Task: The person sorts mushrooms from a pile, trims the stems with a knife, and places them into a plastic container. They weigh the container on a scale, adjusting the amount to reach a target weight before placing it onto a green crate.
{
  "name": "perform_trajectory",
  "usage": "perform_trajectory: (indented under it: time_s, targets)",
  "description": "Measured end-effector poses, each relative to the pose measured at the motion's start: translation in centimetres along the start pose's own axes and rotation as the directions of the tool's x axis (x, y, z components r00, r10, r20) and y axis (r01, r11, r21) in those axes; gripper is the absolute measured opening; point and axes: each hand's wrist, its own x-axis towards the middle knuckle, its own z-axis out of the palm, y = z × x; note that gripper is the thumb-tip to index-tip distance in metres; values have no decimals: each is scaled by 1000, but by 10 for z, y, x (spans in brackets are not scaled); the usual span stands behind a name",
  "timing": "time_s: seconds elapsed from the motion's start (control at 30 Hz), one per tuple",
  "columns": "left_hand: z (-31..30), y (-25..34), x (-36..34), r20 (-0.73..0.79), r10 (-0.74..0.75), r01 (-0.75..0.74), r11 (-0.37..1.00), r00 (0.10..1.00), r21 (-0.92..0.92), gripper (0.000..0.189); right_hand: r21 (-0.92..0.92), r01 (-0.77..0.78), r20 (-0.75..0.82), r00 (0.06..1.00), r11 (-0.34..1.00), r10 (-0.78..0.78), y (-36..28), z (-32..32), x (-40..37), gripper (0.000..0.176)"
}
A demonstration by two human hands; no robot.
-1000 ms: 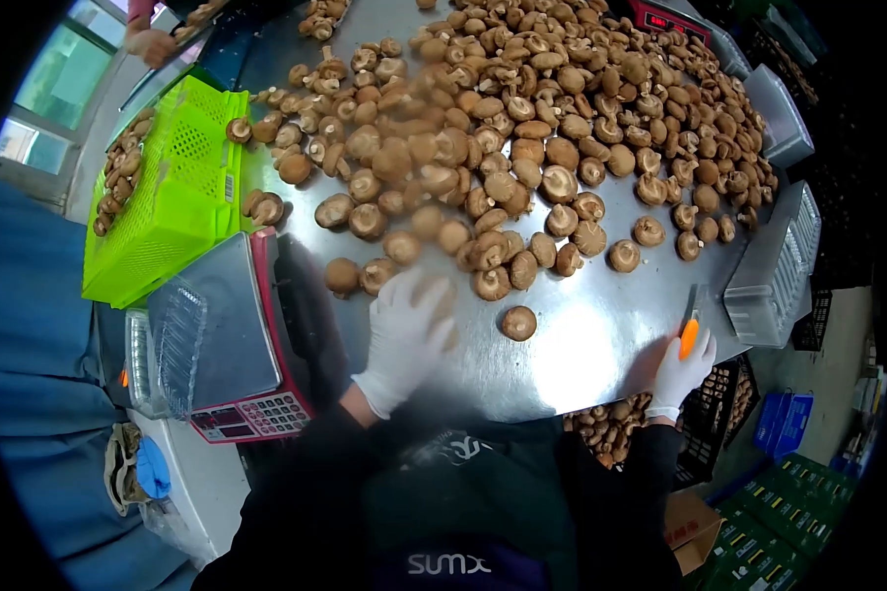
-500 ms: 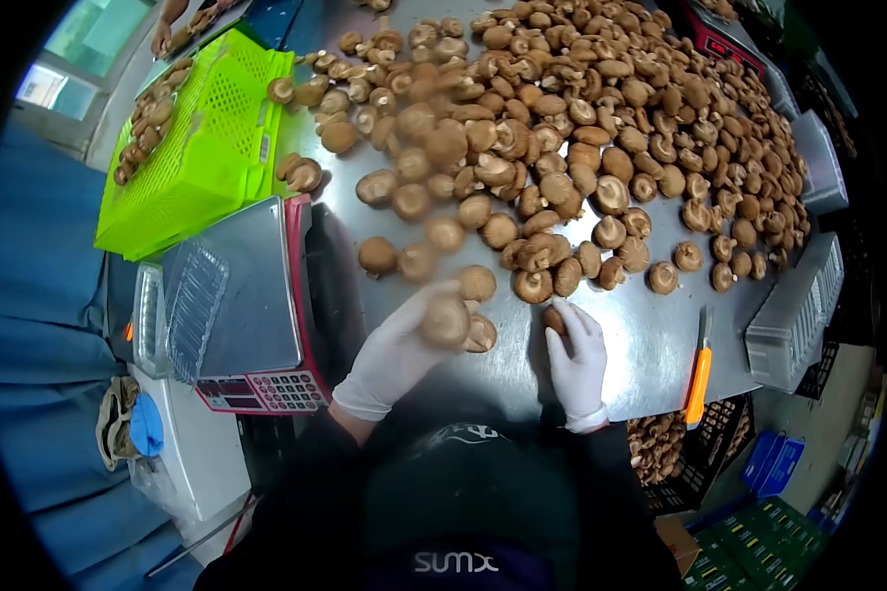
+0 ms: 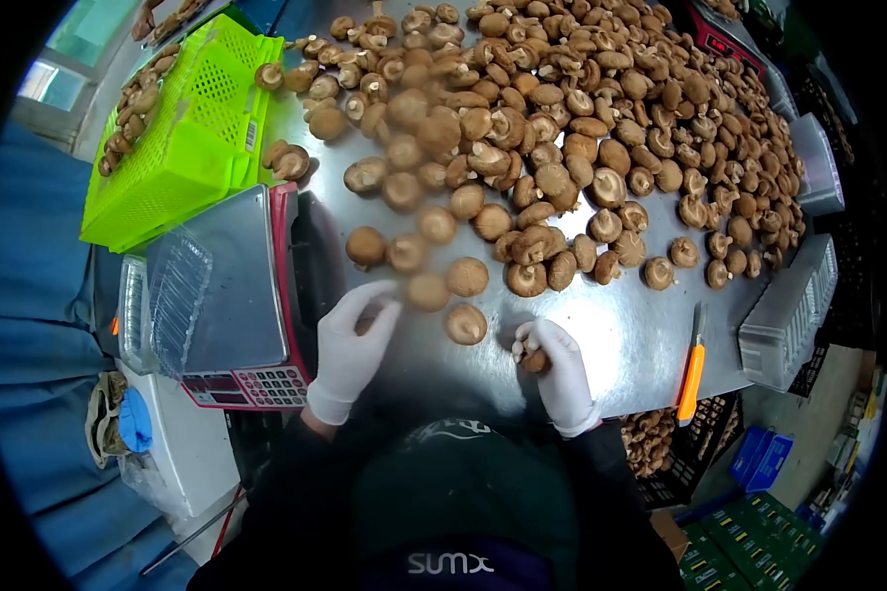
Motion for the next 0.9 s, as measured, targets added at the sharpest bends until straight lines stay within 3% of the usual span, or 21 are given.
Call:
perform_trajectory:
  time_s: [0.03, 0.07, 0.1, 0.13, 0.2, 0.27, 0.37, 0.43, 0.47, 0.5, 0.6, 0.63, 0.73, 0.77, 0.87, 0.9]
  targets:
    - [7, 11, 4, -41, 226, -213, 956, 973, 202, 30, -269, 14, -23, 1000, 963, -21, 0, 1, 2, 23]
    - [13, 20, 8, -35, 444, -394, 827, 895, 400, 34, -370, 109, -25, 992, 922, -127, 8, 6, 6, 17]
    - [20, 26, 8, 32, 452, -409, 773, 892, 486, 50, -603, 265, 32, 950, 752, -310, 2, 21, 5, 21]
    - [25, 28, 12, 112, 462, -445, 719, 880, 533, 52, -778, 381, 135, 878, 499, -460, -6, 35, 5, 26]
    - [36, 24, 24, 273, 466, -527, 597, 841, 605, 57, -895, 428, 306, 794, 124, -525, -1, 45, 12, 53]
    - [44, 22, 30, 354, 442, -552, 488, 824, 676, 63, -933, 360, 327, 837, -8, -439, 13, 46, 22, 57]
    - [55, 26, 29, 404, 356, -521, 349, 843, 779, 62, -924, 376, 303, 828, 66, -472, 18, 39, 24, 55]
    - [57, 29, 24, 410, 315, -507, 356, 856, 785, 64, -675, 248, 159, 969, 695, -192, 8, 20, 21, 53]
    - [58, 32, 23, 415, 296, -502, 356, 860, 788, 66, -415, 110, 156, 987, 903, -48, 0, 15, 16, 50]
    - [58, 34, 22, 416, 269, -492, 381, 869, 782, 67, -119, -79, 150, 984, 990, 97, -10, 11, 11, 49]
    - [61, 35, 22, 426, 243, -490, 455, 871, 743, 68, 252, -83, 330, 944, 964, -5, -18, 1, 3, 63]
    - [62, 34, 24, 412, 273, -494, 481, 869, 724, 68, 227, -85, 356, 935, 970, -1, -19, -1, 3, 71]
    - [65, 29, 32, 392, 273, -476, 554, 879, 683, 67, 348, -196, 439, 898, 917, 25, -10, -8, 7, 73]
    - [65, 29, 34, 394, 267, -474, 563, 880, 677, 66, 391, -258, 424, 903, 884, 76, -9, -8, 6, 74]
    - [60, 18, 29, 412, 293, -503, 587, 863, 634, 62, 417, -166, 277, 960, 894, 49, -23, 7, -2, 65]
    - [60, 15, 26, 419, 312, -519, 594, 853, 615, 60, 250, -37, 239, 971, 967, -25, -27, 4, 1, 59]
